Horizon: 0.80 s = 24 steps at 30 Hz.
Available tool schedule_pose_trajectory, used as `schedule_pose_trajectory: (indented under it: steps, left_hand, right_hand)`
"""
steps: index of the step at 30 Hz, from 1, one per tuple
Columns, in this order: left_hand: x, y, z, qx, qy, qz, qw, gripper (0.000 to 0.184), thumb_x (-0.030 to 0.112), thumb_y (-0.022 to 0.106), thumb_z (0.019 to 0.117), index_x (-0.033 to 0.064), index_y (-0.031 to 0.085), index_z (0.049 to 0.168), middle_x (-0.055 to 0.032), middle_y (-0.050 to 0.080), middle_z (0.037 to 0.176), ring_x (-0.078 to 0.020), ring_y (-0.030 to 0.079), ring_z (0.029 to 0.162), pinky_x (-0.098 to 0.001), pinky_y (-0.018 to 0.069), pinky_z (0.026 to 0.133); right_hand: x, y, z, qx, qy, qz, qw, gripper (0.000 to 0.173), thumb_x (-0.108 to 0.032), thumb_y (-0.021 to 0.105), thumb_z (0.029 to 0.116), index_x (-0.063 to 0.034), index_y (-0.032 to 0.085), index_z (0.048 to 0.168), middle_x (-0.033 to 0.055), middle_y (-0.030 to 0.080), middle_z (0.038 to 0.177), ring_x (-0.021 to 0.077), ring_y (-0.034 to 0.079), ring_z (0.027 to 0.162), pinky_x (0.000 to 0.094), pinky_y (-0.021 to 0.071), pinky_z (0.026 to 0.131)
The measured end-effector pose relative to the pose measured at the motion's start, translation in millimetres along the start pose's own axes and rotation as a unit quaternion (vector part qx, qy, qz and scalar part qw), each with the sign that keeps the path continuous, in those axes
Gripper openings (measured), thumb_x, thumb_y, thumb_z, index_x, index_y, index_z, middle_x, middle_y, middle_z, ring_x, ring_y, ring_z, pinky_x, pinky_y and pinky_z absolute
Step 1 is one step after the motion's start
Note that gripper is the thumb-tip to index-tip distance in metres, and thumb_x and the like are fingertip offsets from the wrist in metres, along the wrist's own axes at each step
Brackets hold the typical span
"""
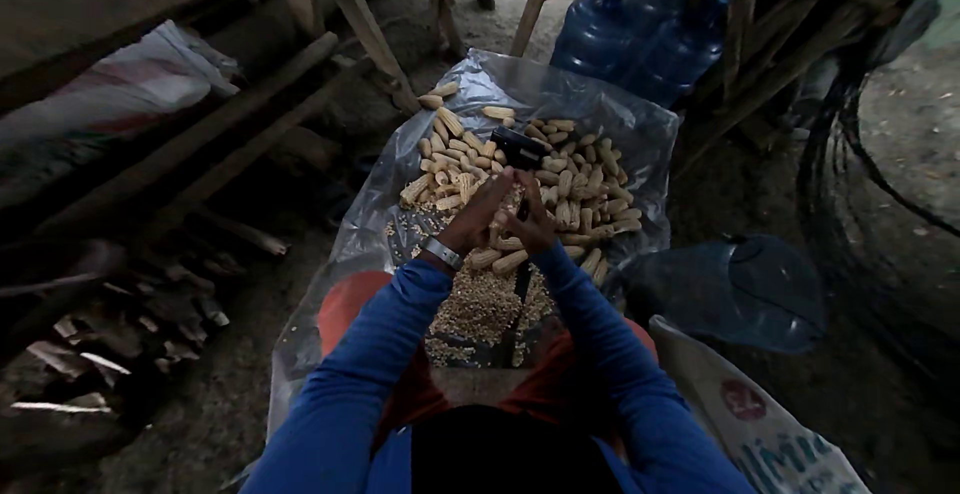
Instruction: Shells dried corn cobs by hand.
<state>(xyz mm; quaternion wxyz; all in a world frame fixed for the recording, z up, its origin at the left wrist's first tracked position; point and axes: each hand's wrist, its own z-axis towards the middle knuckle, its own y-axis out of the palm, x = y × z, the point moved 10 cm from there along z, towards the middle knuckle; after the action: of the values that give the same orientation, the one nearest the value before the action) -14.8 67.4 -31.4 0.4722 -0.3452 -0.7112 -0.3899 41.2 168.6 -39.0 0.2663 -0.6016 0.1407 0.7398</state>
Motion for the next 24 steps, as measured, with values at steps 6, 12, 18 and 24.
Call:
schedule_pose_trajectory:
  steps: [6, 12, 18, 24]
  left_hand:
    - [-15, 6, 16, -0.028, -0.032, -0.021, 0.999, 0.077, 0.077, 0.031, 0.0981, 0.0124, 0.060, 0.129, -0.0083, 0.068, 0.106, -0.0184, 0.066, 0.089, -0.0387, 0.0570, 0.078]
    - [0, 19, 23, -0.120, 0.025, -0.070, 0.990, 0.047, 0.041, 0.048, 0.1065, 0.0313, 0.039, 0.151, -0.0050, 0.067, 0.114, -0.0130, 0.068, 0.086, -0.0316, 0.0590, 0.074]
    - [4, 24, 49, -0.032, 0.071, -0.056, 0.995, 0.049, 0.027, 0.057, 0.1044, 0.0177, 0.040, 0.149, -0.0079, 0.065, 0.114, -0.0150, 0.066, 0.088, -0.0356, 0.0586, 0.078]
    - [-4, 10, 53, 0.009, 0.037, -0.069, 0.997, 0.049, 0.043, 0.039, 0.1096, 0.0123, 0.044, 0.147, -0.0101, 0.064, 0.121, -0.0170, 0.064, 0.103, -0.0375, 0.0561, 0.088]
  right_hand:
    - [8, -9, 5, 0.098, 0.027, 0.010, 0.995, 0.040, -0.017, 0.057, 0.0988, -0.0100, 0.055, 0.138, 0.0077, 0.061, 0.128, 0.0145, 0.063, 0.100, 0.0361, 0.0570, 0.079]
    - [4, -22, 16, 0.079, 0.029, 0.095, 0.992, 0.043, -0.042, 0.040, 0.1074, -0.0140, 0.057, 0.136, 0.0006, 0.064, 0.126, 0.0098, 0.063, 0.107, 0.0335, 0.0563, 0.089]
    - [-3, -13, 10, 0.042, -0.002, 0.006, 0.999, 0.094, -0.067, 0.071, 0.0801, -0.0151, 0.039, 0.151, 0.0037, 0.052, 0.144, 0.0073, 0.060, 0.108, 0.0295, 0.0555, 0.082]
    - [-2, 3, 7, 0.014, -0.017, -0.019, 1.000, 0.095, -0.038, 0.080, 0.0791, 0.0007, 0.035, 0.153, 0.0190, 0.050, 0.146, 0.0170, 0.058, 0.123, 0.0351, 0.0530, 0.100]
